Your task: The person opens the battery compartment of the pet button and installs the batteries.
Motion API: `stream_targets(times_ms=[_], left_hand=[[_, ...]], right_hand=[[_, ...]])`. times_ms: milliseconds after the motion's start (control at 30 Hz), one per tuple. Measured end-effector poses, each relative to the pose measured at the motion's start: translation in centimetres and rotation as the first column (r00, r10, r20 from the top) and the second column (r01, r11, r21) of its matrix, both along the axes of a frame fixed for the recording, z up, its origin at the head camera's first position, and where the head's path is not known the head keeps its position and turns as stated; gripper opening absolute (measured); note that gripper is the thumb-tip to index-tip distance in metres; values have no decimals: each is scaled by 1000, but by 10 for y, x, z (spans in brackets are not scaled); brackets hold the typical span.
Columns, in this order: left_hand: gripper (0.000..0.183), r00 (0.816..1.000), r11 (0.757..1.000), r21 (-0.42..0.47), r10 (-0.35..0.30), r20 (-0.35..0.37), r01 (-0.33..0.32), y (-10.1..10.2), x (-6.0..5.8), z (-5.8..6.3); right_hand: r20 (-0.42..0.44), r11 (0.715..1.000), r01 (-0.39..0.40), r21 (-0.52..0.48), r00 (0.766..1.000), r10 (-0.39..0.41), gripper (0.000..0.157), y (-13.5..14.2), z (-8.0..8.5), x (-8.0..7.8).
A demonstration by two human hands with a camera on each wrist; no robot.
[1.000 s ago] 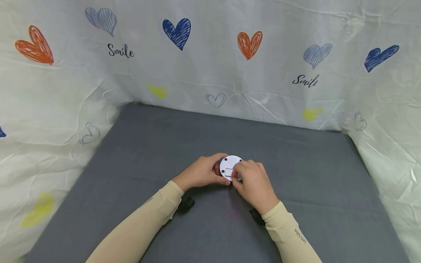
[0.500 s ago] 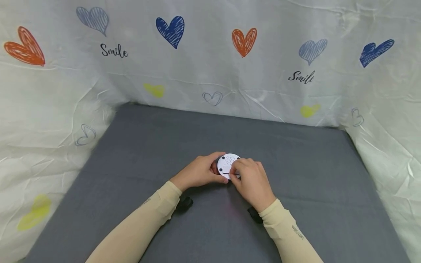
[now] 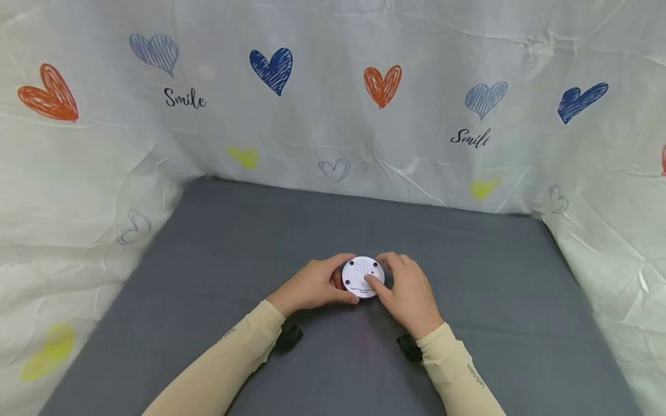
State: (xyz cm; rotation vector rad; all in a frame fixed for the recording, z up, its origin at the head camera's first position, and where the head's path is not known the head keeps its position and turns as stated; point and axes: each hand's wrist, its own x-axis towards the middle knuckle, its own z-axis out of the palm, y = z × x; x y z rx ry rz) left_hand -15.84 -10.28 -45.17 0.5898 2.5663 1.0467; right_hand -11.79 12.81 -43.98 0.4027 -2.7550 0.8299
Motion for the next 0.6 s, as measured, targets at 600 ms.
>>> stream_targets(times_ms=[600], left_hand=[[94, 999, 999, 5, 36, 7, -36, 5, -1, 0]], right_hand=[[306, 997, 34, -66, 952, -12, 59, 3, -8, -7]])
